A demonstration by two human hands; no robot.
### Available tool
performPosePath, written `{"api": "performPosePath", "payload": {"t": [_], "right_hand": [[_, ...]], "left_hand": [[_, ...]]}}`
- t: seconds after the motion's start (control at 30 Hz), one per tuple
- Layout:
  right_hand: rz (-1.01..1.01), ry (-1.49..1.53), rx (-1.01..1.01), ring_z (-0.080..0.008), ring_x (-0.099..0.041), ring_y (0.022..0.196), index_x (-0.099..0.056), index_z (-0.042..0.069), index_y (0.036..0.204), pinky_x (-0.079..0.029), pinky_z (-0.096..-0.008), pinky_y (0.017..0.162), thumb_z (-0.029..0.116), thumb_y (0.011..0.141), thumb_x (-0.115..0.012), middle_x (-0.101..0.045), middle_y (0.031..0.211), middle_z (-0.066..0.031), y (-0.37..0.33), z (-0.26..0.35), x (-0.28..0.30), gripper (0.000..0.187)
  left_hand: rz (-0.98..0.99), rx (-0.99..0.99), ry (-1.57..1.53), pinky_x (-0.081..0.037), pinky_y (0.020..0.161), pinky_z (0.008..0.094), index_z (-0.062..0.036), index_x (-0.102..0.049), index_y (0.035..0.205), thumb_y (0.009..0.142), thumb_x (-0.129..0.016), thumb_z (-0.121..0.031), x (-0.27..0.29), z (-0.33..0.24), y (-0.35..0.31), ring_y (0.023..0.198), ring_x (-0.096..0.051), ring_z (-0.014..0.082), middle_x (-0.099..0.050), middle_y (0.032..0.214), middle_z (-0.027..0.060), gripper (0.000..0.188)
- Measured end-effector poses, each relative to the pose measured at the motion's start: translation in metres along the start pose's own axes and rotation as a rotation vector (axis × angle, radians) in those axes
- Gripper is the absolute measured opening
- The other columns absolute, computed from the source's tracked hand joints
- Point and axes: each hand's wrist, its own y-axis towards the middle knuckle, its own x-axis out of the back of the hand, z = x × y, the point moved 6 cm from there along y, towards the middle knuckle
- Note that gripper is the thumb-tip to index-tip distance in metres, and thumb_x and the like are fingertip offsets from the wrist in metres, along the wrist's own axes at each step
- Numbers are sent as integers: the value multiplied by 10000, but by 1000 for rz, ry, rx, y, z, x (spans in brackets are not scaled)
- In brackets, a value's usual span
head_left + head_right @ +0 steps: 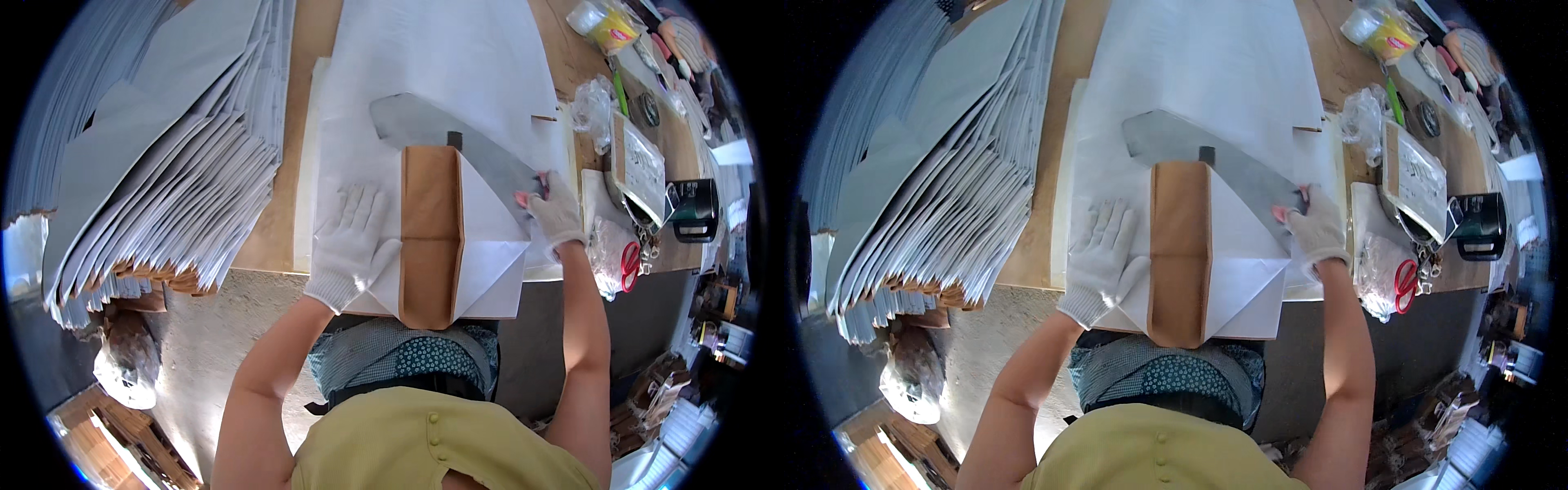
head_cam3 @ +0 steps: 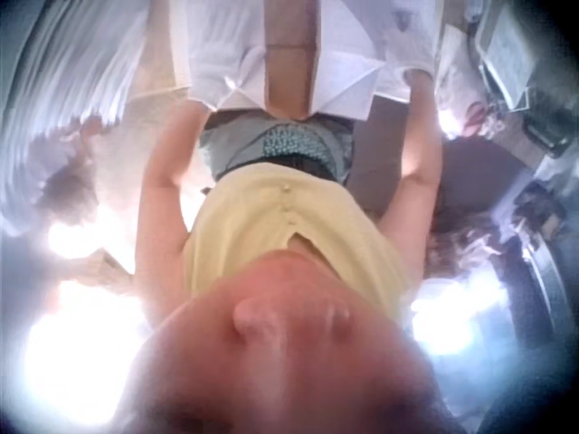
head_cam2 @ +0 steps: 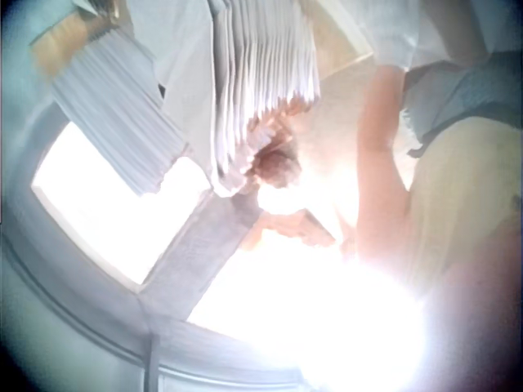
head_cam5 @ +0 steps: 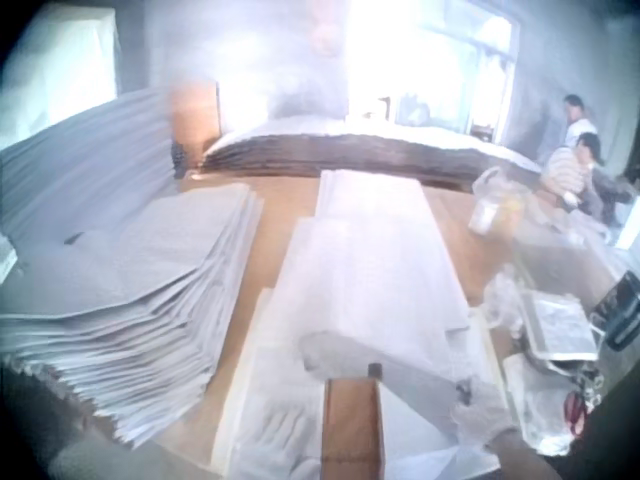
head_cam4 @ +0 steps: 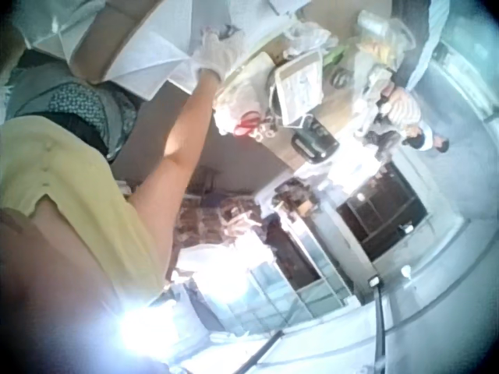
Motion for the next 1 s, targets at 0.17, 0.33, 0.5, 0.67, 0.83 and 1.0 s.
{"api": "performPosePath", "payload": {"t": [0.17, 0.33, 0.5, 0.67, 0.83, 1.0], "right_hand": [[-263, 763, 17, -166, -646, 1088, -601, 9, 1364, -539, -319, 936, 119, 980, -719, -654, 1260, -81, -10, -66, 64, 416], [-38, 604, -23, -197, -700, 1139, -482, -81, 1489, -552, -289, 969, -57, 986, -591, -670, 1311, -154, -39, -102, 73, 516], [197, 451, -109, -153, -689, 996, -572, -85, 1339, -535, -247, 880, -71, 910, -610, -657, 1164, -107, -69, -13, 5, 431], [133, 122, 28, -88, -594, 852, -674, -19, 1141, -483, -261, 699, 18, 865, -732, -621, 984, -22, -57, 6, -15, 285], [10, -167, 237, -220, -634, 848, -699, 21, 1087, -505, -378, 800, 127, 808, -828, -665, 929, -82, -61, 19, -22, 325], [62, -582, 624, -372, -644, 884, -643, 32, 1066, -504, -436, 840, 132, 786, -807, -686, 971, -151, -62, 65, -23, 340]], "left_hand": [[-13, 58, 43, -282, 1258, 541, 52, -474, 1495, 989, -591, -389, 1, 14, -37, 1469, -426, 449, -481, 1549, 280, 681], [-93, 123, -102, -405, 1187, 514, -27, -540, 1456, 977, -630, -264, 13, 21, -57, 1362, -538, 433, -574, 1432, 261, 541], [22, 224, -404, -586, 856, 396, -101, -669, 1238, 834, -810, -87, 12, 49, -48, 1033, -689, 307, -655, 1174, 158, 428], [-4, -121, -384, -589, 738, 347, -101, -712, 1130, 763, -885, -105, 34, 69, -35, 896, -712, 249, -680, 1034, 98, 406], [48, -205, -570, -586, 660, 335, -83, -699, 996, 798, -855, -101, 23, 83, -37, 799, -694, 225, -681, 953, 81, 252], [164, -332, -146, -591, 747, 375, -84, -650, 935, 766, -807, -138, 33, 37, -22, 801, -648, 243, -620, 890, 56, 237]]}}
